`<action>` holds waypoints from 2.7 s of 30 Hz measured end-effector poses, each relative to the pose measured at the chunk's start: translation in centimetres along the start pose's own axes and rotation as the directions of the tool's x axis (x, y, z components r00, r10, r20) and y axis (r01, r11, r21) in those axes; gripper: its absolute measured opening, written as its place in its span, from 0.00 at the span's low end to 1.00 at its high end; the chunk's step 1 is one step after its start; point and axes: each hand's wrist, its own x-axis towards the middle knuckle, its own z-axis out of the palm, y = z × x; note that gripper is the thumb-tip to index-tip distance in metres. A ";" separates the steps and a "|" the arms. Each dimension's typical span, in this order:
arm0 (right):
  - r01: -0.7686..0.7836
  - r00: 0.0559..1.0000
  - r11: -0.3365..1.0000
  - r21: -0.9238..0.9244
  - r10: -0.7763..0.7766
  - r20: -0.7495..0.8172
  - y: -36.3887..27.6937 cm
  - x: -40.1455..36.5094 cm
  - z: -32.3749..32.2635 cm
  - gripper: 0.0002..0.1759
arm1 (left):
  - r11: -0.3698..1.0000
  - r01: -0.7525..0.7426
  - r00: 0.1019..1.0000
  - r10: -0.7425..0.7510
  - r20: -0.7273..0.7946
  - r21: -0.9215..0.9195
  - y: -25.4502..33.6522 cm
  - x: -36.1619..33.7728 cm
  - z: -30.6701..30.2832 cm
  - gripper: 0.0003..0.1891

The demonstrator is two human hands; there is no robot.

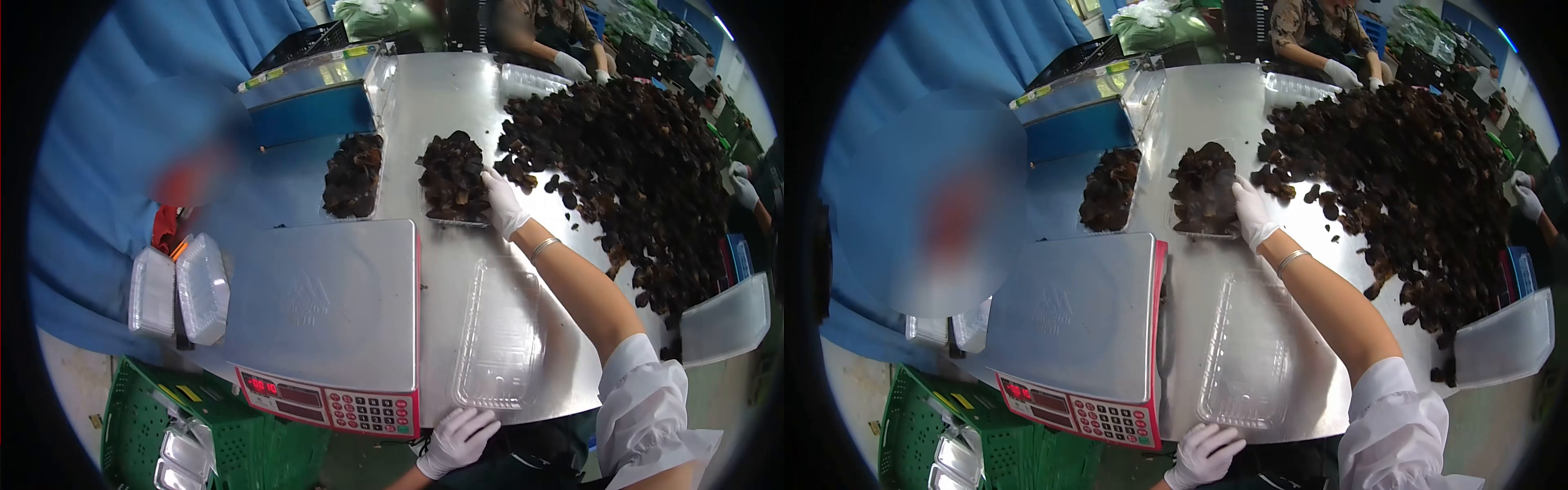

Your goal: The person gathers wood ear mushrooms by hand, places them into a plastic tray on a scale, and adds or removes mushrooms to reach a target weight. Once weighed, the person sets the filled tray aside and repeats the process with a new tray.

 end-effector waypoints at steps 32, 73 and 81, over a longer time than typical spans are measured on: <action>0.247 0.897 0.900 -0.359 -0.073 0.436 1.1 0.3 13.1 0.32 | 0.950 -0.077 0.985 0.120 -0.127 0.302 -0.7 -0.9 2.6 0.15; 0.198 0.896 0.953 -0.229 -0.271 -0.353 -1.7 -37.7 -13.3 0.21 | 0.849 0.460 0.803 -0.273 -0.529 0.261 0.9 8.0 -17.9 0.19; 0.445 0.879 0.413 -0.795 -0.374 0.297 -2.0 -37.3 -9.6 0.22 | 0.998 -0.066 0.991 0.065 -0.120 -0.006 1.3 8.9 -4.8 0.13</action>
